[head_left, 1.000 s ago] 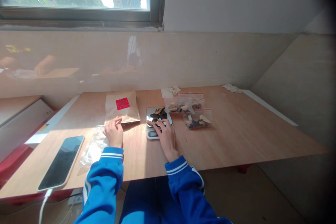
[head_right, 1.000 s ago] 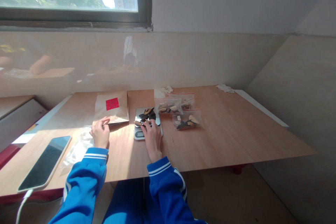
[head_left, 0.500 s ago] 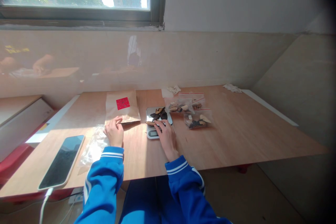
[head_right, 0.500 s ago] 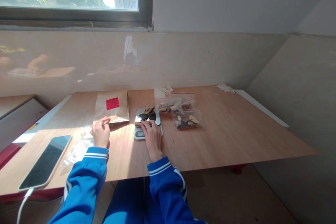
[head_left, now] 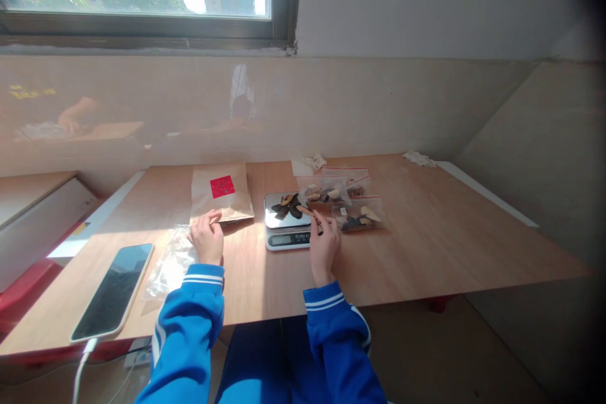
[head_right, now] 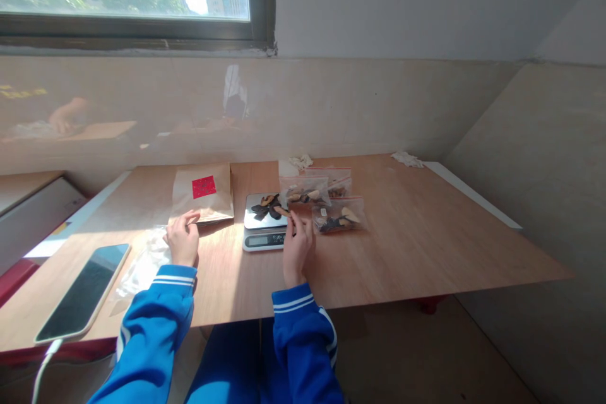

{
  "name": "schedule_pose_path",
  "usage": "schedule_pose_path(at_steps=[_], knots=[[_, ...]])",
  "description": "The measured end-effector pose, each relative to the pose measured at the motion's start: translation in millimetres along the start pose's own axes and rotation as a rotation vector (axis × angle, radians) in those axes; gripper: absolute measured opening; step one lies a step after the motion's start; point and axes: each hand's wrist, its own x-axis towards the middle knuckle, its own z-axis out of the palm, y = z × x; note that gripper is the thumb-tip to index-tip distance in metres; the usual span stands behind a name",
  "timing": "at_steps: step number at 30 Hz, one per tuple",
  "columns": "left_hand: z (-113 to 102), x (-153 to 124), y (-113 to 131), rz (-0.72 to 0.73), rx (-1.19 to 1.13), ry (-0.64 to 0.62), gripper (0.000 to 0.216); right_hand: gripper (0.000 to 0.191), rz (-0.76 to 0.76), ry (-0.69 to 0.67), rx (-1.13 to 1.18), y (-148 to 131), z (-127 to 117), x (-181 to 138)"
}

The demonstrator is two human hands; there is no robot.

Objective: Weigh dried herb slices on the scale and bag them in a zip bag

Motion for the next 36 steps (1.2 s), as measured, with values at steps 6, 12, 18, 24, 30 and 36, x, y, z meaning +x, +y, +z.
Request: schedule_pose_path(at_steps=[6, 12, 18, 24, 30, 36], knots=[[-1.7, -0.9, 1.0, 0.013, -0.021, -0.024, 0.031, 0.032, 0.248, 0.046, -0.151, 19.9, -12.7, 3.2], [-2.1, -0.9, 1.2, 0.018, -0.003, -0.020, 0.031, 0.035, 0.259, 0.092, -0.115, 21.7, -11.7, 0.6], [-1.6, -0.7, 1.5, 0.015, 0.010, -0.010, 0.030, 0.034, 0.250, 0.152, 0.104, 15.6, -13.3, 4.1], [-2.0, -0.8, 1.2, 0.016, 0.004, -0.020, 0.031, 0.013, 0.236, 0.089, 0.211, 9.7, -16.1, 2.0], [-0.8, -0.7, -1.4, 0.026, 0.000, -0.018, 0.030, 0.021, 0.143, 0.128, 0.271, 4.9, -17.5, -0.9], [-0.1, -0.3, -0.1, 0.008, -0.003, -0.007, 0.028, 0.034, 0.008, 0.077, 0.318, 3.7, -12.7, -2.3]])
